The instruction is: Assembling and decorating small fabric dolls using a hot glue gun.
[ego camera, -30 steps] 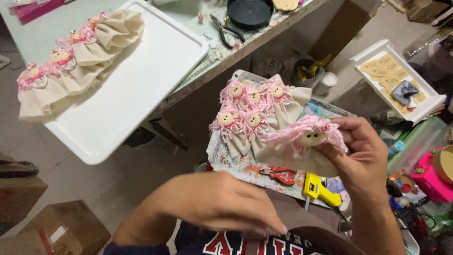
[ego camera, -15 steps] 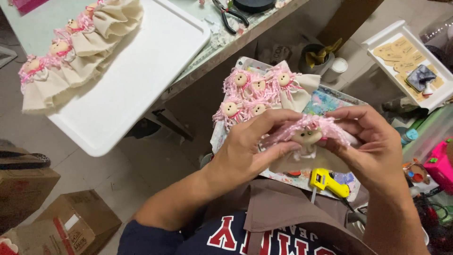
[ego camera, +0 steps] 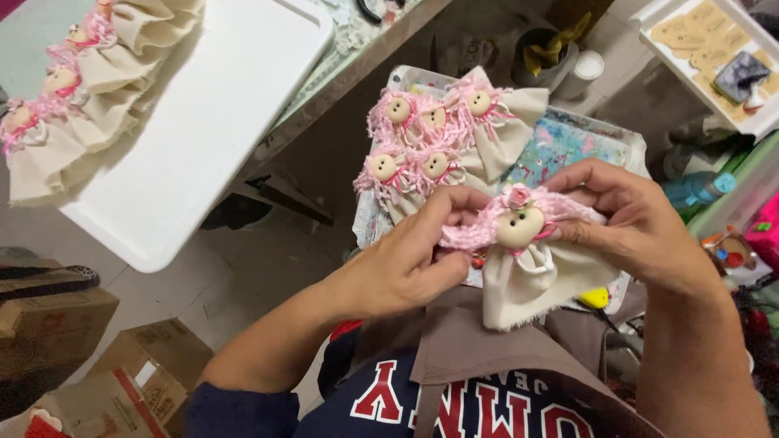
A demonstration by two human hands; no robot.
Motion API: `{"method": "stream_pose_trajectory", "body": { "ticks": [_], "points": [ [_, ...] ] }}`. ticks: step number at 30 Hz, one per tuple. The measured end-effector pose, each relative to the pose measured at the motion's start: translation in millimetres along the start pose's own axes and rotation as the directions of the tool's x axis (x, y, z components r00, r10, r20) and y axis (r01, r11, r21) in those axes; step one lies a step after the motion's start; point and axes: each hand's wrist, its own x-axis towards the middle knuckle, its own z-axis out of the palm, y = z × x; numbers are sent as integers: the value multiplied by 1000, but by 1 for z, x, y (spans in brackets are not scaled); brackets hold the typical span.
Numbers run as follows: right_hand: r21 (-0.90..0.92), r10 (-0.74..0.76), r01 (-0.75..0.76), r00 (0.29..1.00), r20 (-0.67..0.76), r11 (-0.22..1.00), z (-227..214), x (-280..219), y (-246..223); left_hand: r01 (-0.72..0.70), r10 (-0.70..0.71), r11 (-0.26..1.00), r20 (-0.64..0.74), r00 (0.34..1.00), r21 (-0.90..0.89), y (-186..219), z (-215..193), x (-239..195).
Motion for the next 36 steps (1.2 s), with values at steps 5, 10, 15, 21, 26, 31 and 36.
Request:
{"method": "stream_pose_trajectory", "body": {
  "ticks": [5,10,15,21,26,31,36],
  "points": [
    [-83,19,-14,998,55,996,1,3,-8,244,-240,969,92,966,-36,2,4,6],
    [-159,173,-154,978,115,975,1,8,-19,116,-123,978,-30,992,-173,-17,10,11],
    [-143,186,-163,970,159,976,-7,15,-16,198,-214,950,-40,976,-241,-22,9,12],
    [-210,106,-85,990,89,974,-8,11,-19,134,-132,935,29,991,-328,-55,7,20],
    [-770,-273,-15,930,-244,638,-24,-40,33,225,-383,804,-191,904,-551,-50,16,19],
    [-976,430,-211,887,-169,53,-31,-99,168,57,-315,703,-239,918,-709,-62,26,11],
    [-983,200,-184,962,-186,-28,-15,-100,189,24,-321,651,-247,914,-758,-54,34,11]
  ]
}}
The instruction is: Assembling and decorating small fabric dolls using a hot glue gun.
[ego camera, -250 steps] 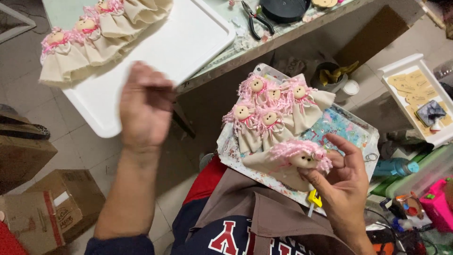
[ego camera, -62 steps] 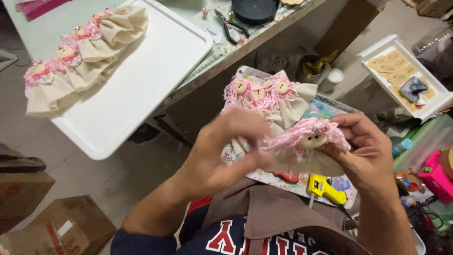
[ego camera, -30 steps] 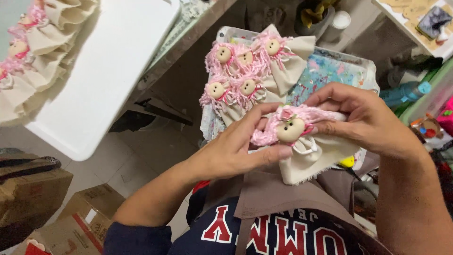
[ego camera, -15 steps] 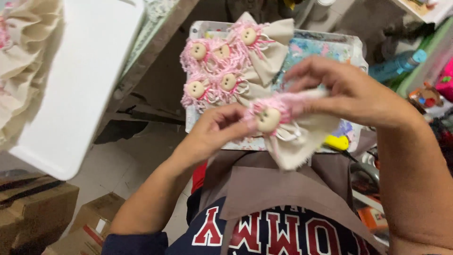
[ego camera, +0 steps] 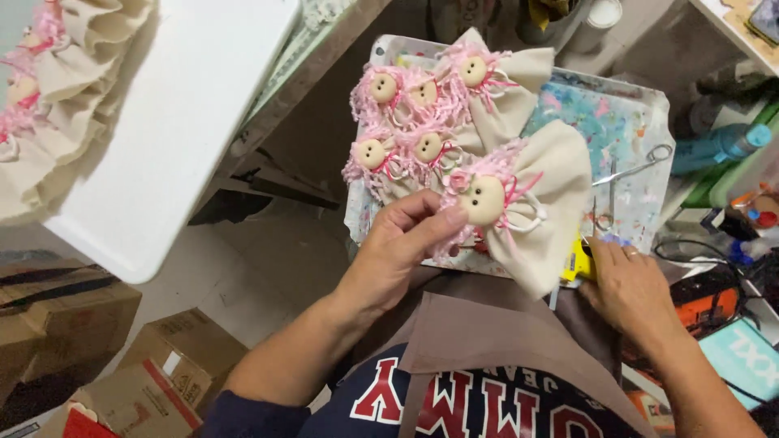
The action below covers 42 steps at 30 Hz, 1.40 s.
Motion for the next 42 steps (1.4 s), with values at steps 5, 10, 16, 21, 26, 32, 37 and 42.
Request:
{"method": "stream_pose_trajectory", "body": {
  "ticks": [5,10,16,21,26,32,37,42],
  "points": [
    [167,94,-120,983,160,979,-22,-2,4,10,-11,999,-30,999,-43,0,6,-1],
    [672,468,-325,883,-37,666,-9,-40,20,-42,42,999,-27,999,19,4,7,1],
    [789,820,-546,564,97,283,90,-99,53,-62,63,997,-19,998,47,3,17,3],
    [605,566,-325,783,-259,727,-33,-31,-7,11,-15,995,-38,999,-98,-10,30,6],
    [438,-62,548,671,-739,712,-148,-43,-55,27,-32,990,-30,999,-140,-12,37,3],
    [374,-47,486,657,-753,790,-142,-36,-52,19,-18,992,5,1000,-121,-11,39,3],
    [377,-63,476,683,-728,795,-141,-37,-53,33,-33,995,-3,999,-92,-11,40,2],
    [381,-63,489,674,-736,785,-138,-36,-52,45,-45,992,10,999,-121,-11,39,2]
  ]
}}
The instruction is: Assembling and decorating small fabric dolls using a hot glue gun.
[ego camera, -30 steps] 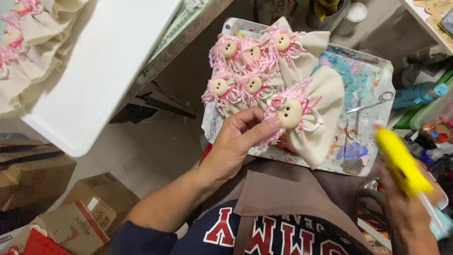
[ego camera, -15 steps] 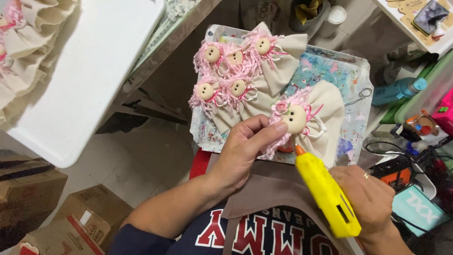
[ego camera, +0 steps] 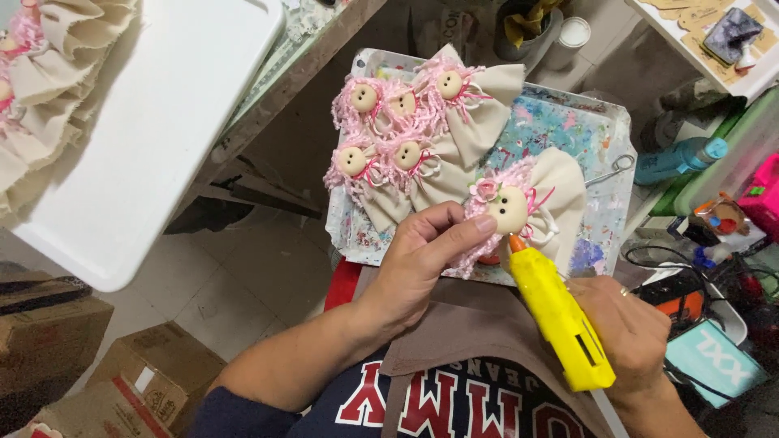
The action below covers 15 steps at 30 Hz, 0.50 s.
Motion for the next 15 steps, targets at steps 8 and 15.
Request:
{"method": "stream_pose_trajectory", "body": {
  "ticks": [8,15],
  "points": [
    [-22,-8,8,1000,-14,1000,0,0,0,-8,8,1000,2,1000,0,-1,-1,1],
    [-15,17,-17,1000,22,1000,3,-7,2,-2,2,1000,-27,1000,15,-2,0,2]
  ]
}}
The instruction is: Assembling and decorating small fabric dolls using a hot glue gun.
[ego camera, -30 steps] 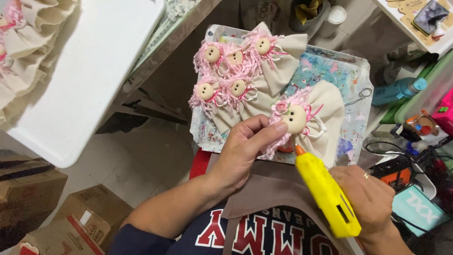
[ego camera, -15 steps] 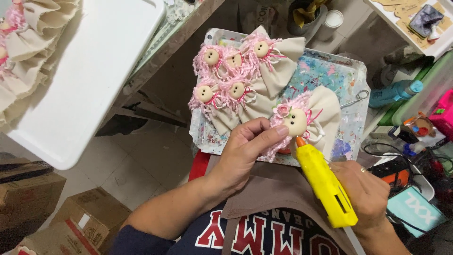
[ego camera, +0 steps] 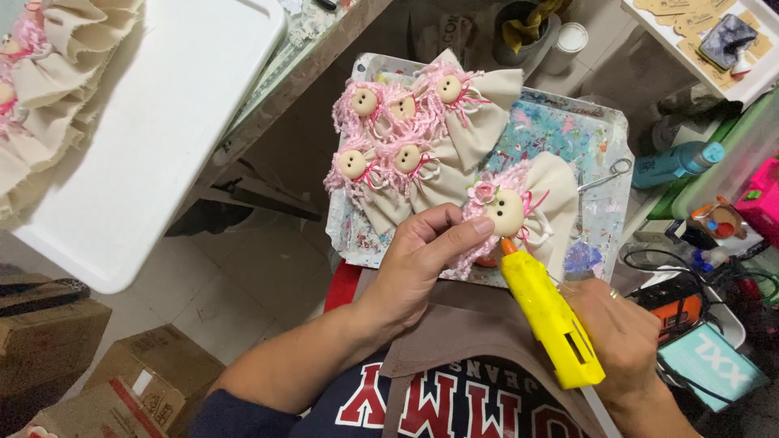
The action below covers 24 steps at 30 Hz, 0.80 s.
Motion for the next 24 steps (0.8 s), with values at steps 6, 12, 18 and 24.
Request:
{"method": "stream_pose_trajectory", "body": {
  "ticks": [6,12,18,24],
  "points": [
    [-7,-2,2,1000,-13,1000,0,2,-1,-7,7,1000,6,1000,6,1,0,0],
    [37,-12,13,1000,-5,999,0,9,-5,3,-3,1000,6,1000,-8,2,0,0],
    [30,-2,2,1000,-7,1000,0,7,-2,-8,7,1000,20,1000,18,3,-1,0],
    [9,-6,6,1000,11,1000,3,4,0,-8,8,999,5,1000,32,3,-1,0]
  ]
}}
